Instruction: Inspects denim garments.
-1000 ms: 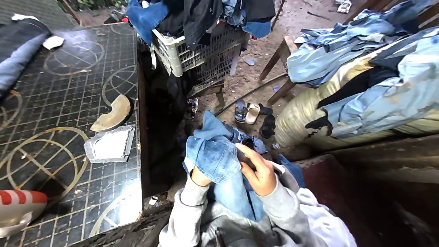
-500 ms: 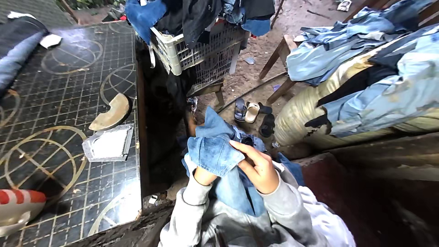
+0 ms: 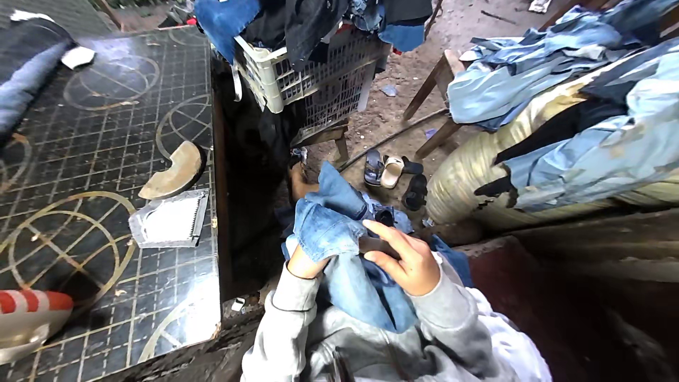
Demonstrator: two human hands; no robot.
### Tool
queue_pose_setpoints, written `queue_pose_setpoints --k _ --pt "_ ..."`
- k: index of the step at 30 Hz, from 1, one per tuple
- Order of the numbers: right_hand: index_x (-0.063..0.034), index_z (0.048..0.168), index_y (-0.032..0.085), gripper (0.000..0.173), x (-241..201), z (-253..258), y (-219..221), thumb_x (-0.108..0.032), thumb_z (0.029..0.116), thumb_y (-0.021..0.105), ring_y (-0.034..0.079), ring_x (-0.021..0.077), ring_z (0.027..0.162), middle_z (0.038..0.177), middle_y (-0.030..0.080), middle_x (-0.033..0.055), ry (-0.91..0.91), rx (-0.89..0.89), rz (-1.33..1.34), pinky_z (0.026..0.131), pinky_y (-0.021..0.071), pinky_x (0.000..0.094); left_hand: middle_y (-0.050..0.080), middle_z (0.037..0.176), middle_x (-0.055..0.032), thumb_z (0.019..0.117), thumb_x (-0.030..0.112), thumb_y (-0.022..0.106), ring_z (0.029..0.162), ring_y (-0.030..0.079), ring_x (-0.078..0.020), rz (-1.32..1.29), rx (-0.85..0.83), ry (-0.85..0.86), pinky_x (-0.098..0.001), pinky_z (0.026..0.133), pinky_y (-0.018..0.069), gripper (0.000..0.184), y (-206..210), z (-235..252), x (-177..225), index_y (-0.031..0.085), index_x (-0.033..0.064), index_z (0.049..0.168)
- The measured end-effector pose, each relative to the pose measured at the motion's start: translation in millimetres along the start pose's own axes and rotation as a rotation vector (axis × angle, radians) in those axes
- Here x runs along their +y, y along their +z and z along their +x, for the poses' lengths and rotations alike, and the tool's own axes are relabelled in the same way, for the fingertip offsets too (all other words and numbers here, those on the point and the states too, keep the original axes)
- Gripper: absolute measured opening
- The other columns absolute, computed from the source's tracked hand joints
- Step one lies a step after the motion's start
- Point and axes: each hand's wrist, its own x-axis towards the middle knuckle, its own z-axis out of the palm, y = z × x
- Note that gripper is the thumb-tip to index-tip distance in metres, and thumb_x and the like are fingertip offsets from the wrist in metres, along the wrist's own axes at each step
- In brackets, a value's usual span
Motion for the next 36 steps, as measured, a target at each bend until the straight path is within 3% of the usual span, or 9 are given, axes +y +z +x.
queue_pose_setpoints --k 3,10,17,22,27,30,32,36 --pt "-0.0045 0.129 0.067 0.051 -5 6 2 -0.046 0.1040 0.053 0.071 0.0175 0.076 0.093 0.074 0.0140 -0.042 -0.026 0.000 0.068 0.0597 0.0307 0.075 0.100 0.0167 0.0744 0.005 0.085 0.098 0.068 0.0069 0.004 -0.041 -0.003 -0.0178 0.091 0.0558 0.034 0 1 1 0.071 0.0182 0.103" --pt "-0.0038 0.130 0.067 0.052 -2 -1 3 -0.047 0.1038 0.053 0.071 0.0157 0.077 0.095 0.074 0.0149 -0.022 -0.004 0.033 0.071 0.0594 0.0282 0.074 0.104 0.0190 0.0834 0.008 0.079 0.102 0.065 0.0105 0.079 -0.107 0.084 -0.0147 0.094 0.0530 0.026 -12 0 6 0.072 0.0182 0.106" --pt "-0.0082 0.129 0.069 0.048 -6 1 9 -0.046 0.1043 0.052 0.069 0.0144 0.074 0.089 0.072 0.0128 -0.043 0.014 0.028 0.067 0.0578 0.0261 0.074 0.104 0.0180 0.0855 0.007 0.077 0.103 0.065 0.0097 0.046 -0.126 0.103 -0.0152 0.094 0.0533 0.024 -7 0 2 0.072 0.0182 0.106" --pt "-0.0061 0.130 0.068 0.050 -2 -4 10 -0.046 0.1040 0.052 0.070 0.0148 0.078 0.093 0.073 0.0143 -0.014 0.033 0.039 0.072 0.0589 0.0265 0.075 0.104 0.0181 0.0882 0.007 0.074 0.102 0.065 0.0099 0.070 -0.147 0.116 -0.0144 0.094 0.0528 0.022 -13 2 3 0.071 0.0180 0.107" --pt "-0.0063 0.126 0.071 0.046 -4 -3 19 -0.043 0.1044 0.052 0.070 0.0149 0.078 0.094 0.073 0.0146 0.020 0.083 0.044 0.072 0.0588 0.0264 0.073 0.098 0.0155 0.0836 0.005 0.076 0.099 0.064 0.0113 0.225 -0.072 0.140 -0.0135 0.092 0.0522 0.022 -4 2 -1 0.068 0.0070 0.105" --pt "0.0066 0.120 0.068 0.044 -4 2 26 -0.031 0.1057 0.053 0.071 0.0067 0.098 0.108 0.074 0.0157 0.073 0.115 0.211 0.090 0.0557 0.0197 0.075 0.102 0.0044 0.0737 0.003 0.085 0.101 0.068 0.0007 0.265 -0.105 0.052 -0.0225 0.096 0.0555 0.038 4 10 0 0.069 -0.0018 0.108" --pt "0.0113 0.117 0.066 0.044 -4 6 25 -0.029 0.1062 0.051 0.068 -0.0006 0.095 0.108 0.074 0.0134 0.110 0.118 0.342 0.086 0.0540 0.0150 0.075 0.102 0.0016 0.0721 -0.002 0.084 0.101 0.070 -0.0045 0.199 -0.117 0.026 -0.0268 0.096 0.0571 0.039 7 14 -3 0.069 -0.0010 0.108" --pt "0.0079 0.118 0.063 0.046 -4 7 19 -0.034 0.1071 0.049 0.060 -0.0107 0.082 0.101 0.071 -0.0006 0.137 0.084 0.539 0.075 0.0523 0.0110 0.075 0.100 0.0017 0.0725 0.009 0.086 0.100 0.066 0.0049 0.327 -0.028 0.132 -0.0166 0.094 0.0526 0.039 5 7 -13 0.070 -0.0062 0.104"
